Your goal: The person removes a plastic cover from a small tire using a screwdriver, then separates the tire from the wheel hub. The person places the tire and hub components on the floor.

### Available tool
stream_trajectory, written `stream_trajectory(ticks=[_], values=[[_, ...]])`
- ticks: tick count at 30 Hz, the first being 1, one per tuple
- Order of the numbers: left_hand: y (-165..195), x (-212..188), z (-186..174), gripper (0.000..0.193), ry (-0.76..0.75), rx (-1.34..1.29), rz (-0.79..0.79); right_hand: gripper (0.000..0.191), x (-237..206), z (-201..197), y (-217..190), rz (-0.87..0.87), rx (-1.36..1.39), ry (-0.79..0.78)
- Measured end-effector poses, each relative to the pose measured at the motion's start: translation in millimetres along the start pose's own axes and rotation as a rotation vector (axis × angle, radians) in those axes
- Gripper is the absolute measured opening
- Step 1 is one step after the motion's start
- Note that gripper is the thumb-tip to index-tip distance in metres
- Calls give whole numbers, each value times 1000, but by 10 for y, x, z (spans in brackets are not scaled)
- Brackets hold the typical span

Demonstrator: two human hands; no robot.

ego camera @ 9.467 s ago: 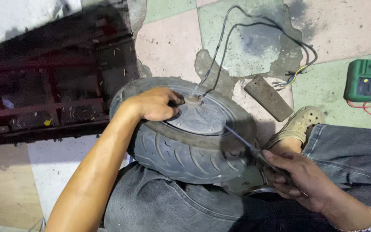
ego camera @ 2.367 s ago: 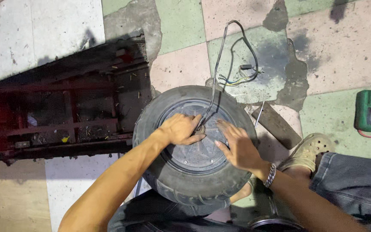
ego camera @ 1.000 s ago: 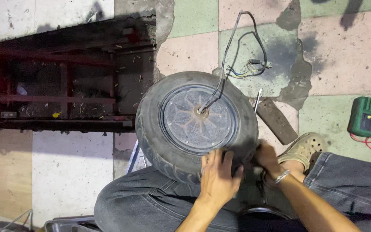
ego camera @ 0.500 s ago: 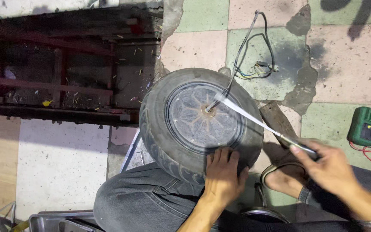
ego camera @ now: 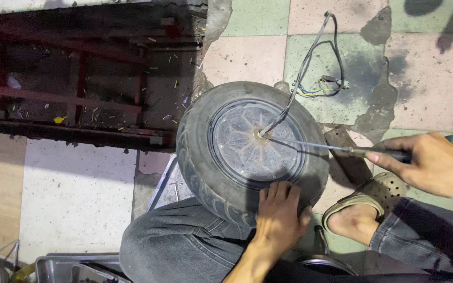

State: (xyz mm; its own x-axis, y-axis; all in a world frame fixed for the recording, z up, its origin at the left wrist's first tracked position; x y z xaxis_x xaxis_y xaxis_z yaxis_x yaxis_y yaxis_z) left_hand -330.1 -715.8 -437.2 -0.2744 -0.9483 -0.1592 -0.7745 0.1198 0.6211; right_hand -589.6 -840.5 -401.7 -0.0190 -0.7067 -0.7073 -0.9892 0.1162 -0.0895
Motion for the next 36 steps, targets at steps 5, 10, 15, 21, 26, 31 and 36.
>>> stream_trajectory(ticks=[5, 10, 15, 21, 26, 31, 36], values=[[-14, 160, -603, 40, 161, -60, -89, 67, 105, -683, -477, -54, 171, -24], [-272, 508, -1354, 32, 389, 65, -68, 39, 357, -1394, -1197, -344, 433, 174], [-1062, 990, -1822, 44, 231, 374, -221, 27, 649, -1460, -1723, -533, 923, 372], [-2316, 1140, -1562, 110, 48, 98, -778, 35, 579, -1206, -1955, -805, 800, 804], [-2562, 1074, -1318, 102, 41, 95, -832, 29, 1120, -1284, -2214, -809, 885, 855], [-2452, 1078, -1418, 106, 38, 123, -738, 47, 2012, -1245, -2574, -523, 640, 771], [-2415, 1041, -1448, 104, 34, 101, -836, 43, 2524, -1100, -2766, -511, 820, 446]])
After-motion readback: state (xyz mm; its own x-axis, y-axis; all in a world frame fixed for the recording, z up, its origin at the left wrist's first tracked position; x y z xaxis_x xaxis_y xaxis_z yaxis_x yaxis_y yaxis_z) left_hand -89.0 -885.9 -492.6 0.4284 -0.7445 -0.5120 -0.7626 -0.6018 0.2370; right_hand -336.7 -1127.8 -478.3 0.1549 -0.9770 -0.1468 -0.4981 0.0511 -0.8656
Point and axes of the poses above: each hand's wrist, its own x-axis towards the middle knuckle, its own z-axis out of the palm, y = z × x, the point moved 4 cm from there along x, towards the middle knuckle, and after that the axes turned 3 degrees about x, right-handed, at the moved point
